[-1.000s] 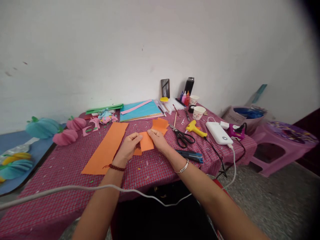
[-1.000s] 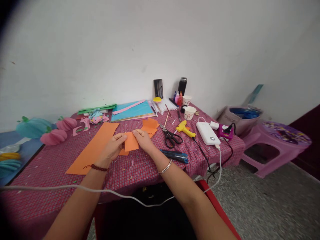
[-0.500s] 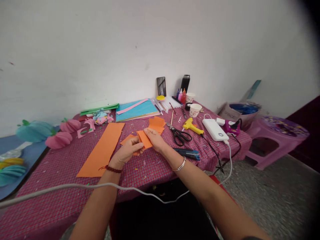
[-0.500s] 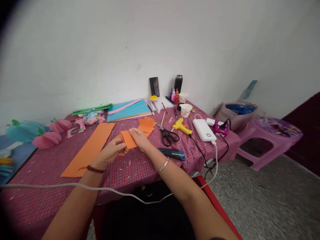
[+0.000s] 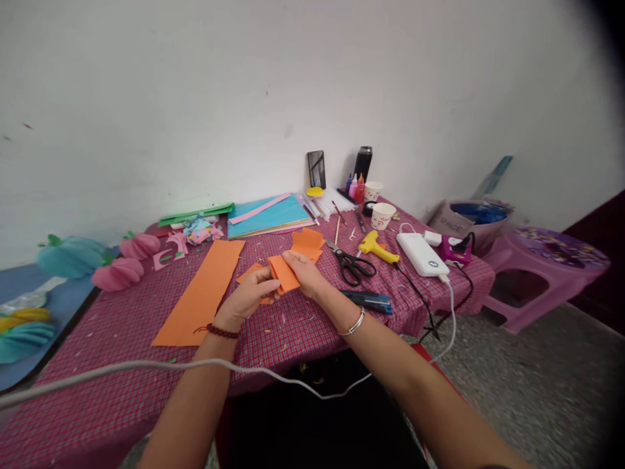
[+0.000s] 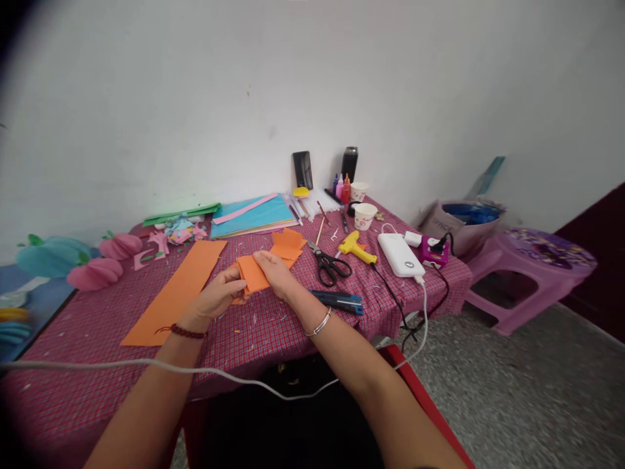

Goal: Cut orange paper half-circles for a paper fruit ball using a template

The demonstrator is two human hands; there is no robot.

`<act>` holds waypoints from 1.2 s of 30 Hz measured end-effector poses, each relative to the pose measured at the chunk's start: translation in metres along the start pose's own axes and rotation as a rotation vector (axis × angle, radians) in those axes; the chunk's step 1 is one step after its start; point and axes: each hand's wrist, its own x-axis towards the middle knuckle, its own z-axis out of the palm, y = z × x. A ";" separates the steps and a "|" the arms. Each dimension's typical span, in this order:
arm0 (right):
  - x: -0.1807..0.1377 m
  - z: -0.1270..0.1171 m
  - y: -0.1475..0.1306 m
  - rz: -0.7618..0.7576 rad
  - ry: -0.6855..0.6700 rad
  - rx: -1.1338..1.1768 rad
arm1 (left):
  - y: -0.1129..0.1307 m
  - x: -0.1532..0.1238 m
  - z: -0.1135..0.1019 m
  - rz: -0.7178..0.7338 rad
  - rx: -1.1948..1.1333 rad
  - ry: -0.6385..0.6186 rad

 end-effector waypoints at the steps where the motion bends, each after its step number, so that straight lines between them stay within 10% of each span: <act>1: 0.000 0.000 0.000 0.002 0.013 -0.005 | 0.001 0.000 0.000 0.005 0.002 -0.011; 12: 0.010 -0.007 0.008 -0.010 0.261 -0.039 | -0.001 0.007 0.022 0.171 0.435 0.094; 36: 0.008 -0.002 0.004 0.111 0.257 0.137 | 0.010 0.001 0.030 0.355 0.517 0.219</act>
